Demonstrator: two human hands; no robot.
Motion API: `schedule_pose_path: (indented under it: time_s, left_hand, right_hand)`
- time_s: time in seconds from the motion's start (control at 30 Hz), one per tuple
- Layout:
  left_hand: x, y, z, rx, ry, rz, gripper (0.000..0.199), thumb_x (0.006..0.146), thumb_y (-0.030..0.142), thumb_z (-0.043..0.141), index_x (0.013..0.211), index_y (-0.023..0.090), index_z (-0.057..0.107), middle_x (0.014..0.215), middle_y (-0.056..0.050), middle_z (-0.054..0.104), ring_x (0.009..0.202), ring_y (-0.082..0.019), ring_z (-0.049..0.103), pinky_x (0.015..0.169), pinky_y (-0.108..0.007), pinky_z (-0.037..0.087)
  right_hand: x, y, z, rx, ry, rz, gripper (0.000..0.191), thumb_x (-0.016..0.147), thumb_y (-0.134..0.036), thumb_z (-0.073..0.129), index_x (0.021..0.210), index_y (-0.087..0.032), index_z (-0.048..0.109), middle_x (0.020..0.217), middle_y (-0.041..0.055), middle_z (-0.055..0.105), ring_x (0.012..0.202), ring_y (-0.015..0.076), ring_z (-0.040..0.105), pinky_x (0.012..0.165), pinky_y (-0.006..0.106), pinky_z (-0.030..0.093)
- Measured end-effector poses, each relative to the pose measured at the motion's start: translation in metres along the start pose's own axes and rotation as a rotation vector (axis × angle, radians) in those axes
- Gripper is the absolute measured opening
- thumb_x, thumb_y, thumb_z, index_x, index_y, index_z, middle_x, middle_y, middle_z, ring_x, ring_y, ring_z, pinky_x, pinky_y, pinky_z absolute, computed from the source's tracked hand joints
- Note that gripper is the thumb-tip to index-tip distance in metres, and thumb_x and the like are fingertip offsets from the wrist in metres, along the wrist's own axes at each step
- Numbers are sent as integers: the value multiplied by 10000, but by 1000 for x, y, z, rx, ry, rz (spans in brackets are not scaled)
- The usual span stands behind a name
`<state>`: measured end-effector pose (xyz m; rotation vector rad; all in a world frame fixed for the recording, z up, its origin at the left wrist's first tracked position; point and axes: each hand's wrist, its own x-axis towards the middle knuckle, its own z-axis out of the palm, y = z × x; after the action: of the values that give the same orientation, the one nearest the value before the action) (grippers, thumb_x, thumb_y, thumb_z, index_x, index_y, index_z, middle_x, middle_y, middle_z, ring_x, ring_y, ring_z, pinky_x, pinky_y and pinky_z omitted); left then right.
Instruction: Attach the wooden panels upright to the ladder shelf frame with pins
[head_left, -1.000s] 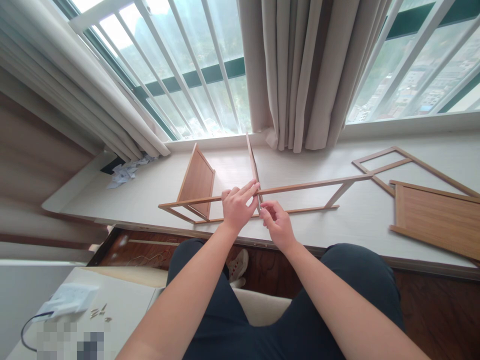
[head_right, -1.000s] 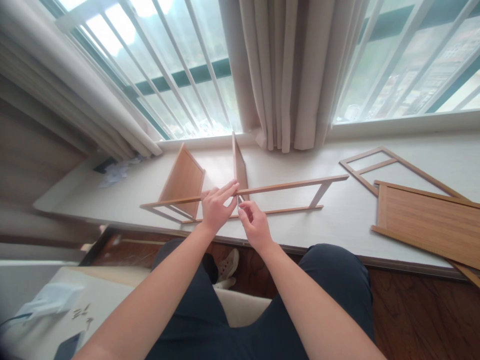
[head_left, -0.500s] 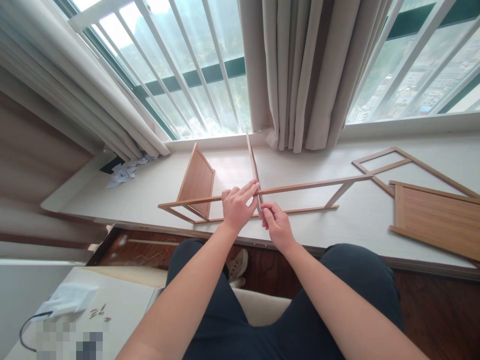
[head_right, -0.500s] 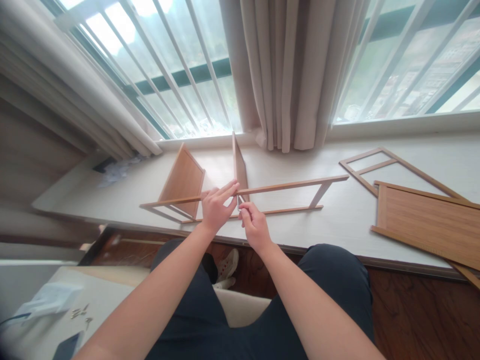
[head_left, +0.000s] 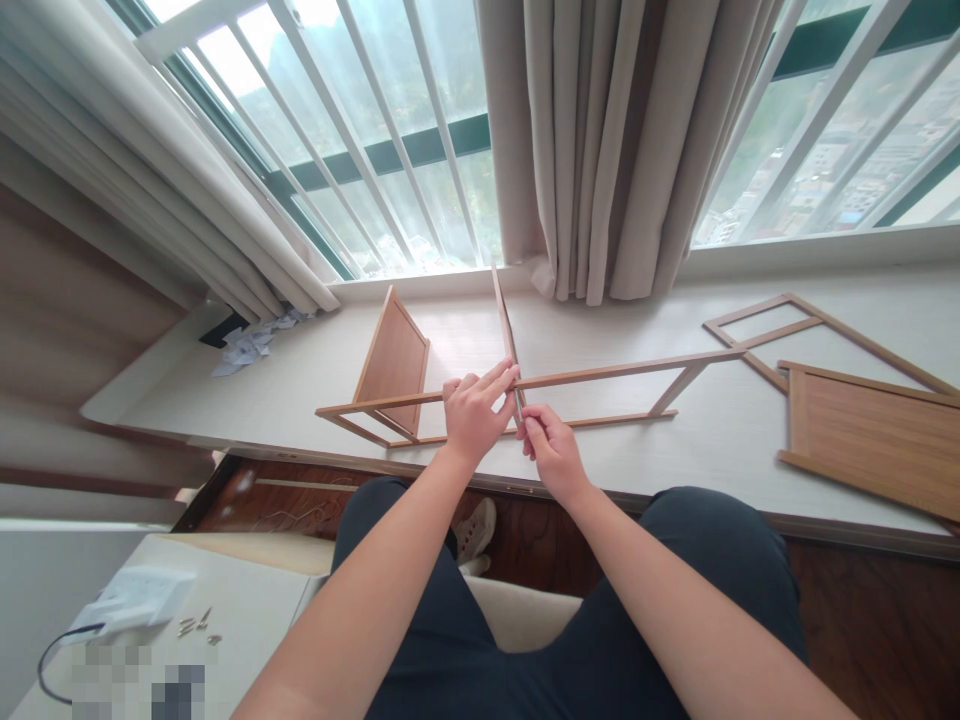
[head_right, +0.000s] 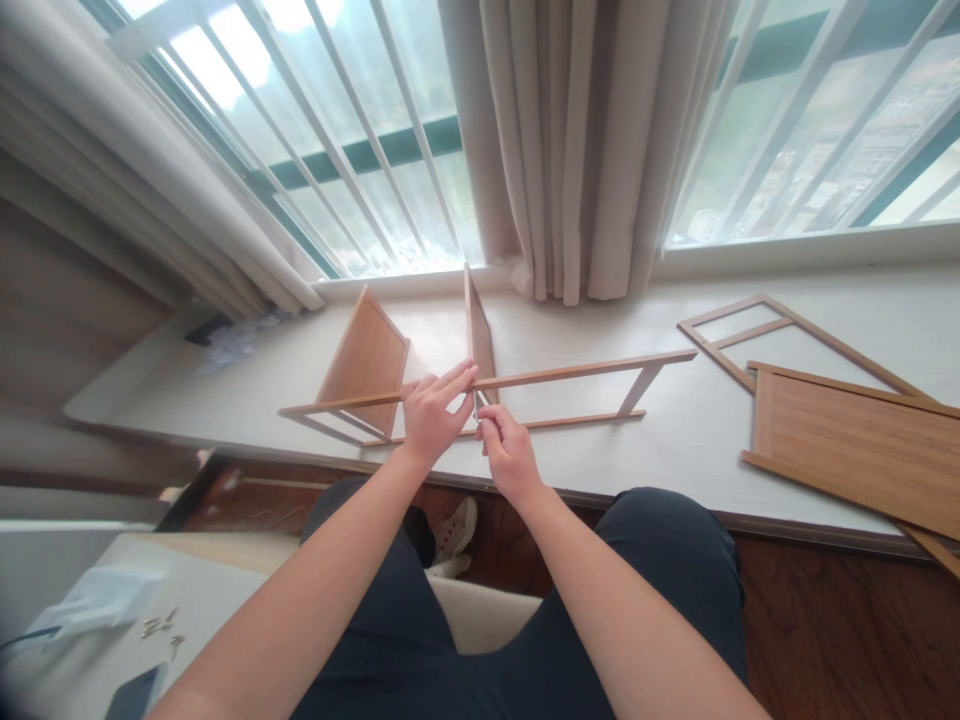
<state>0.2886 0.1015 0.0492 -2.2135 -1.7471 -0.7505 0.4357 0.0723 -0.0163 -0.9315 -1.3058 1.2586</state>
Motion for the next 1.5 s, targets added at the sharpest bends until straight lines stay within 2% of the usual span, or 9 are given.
schedule_pose_path:
  time_s: [0.83, 1.5]
  left_hand:
    - [1, 1, -2, -9, -44, -30, 374, 965, 280, 616, 1306, 367, 740, 1405, 32, 683, 925, -226, 711, 922, -464, 419]
    - [1, 0, -1, 2, -45, -26, 367, 969, 278, 621, 1305, 366, 740, 1406, 24, 683, 923, -223, 709, 923, -458, 418]
  right_hand:
    - [1, -4, 2, -46, -37, 36, 184, 1012, -382, 528, 1052, -226, 616, 765, -4, 645, 574, 144, 571, 559, 275, 472]
    - [2, -7, 2, -167, -27, -30, 175, 983, -407, 593, 1014, -236, 616, 758, -8, 649, 595, 150, 580, 588, 282, 480]
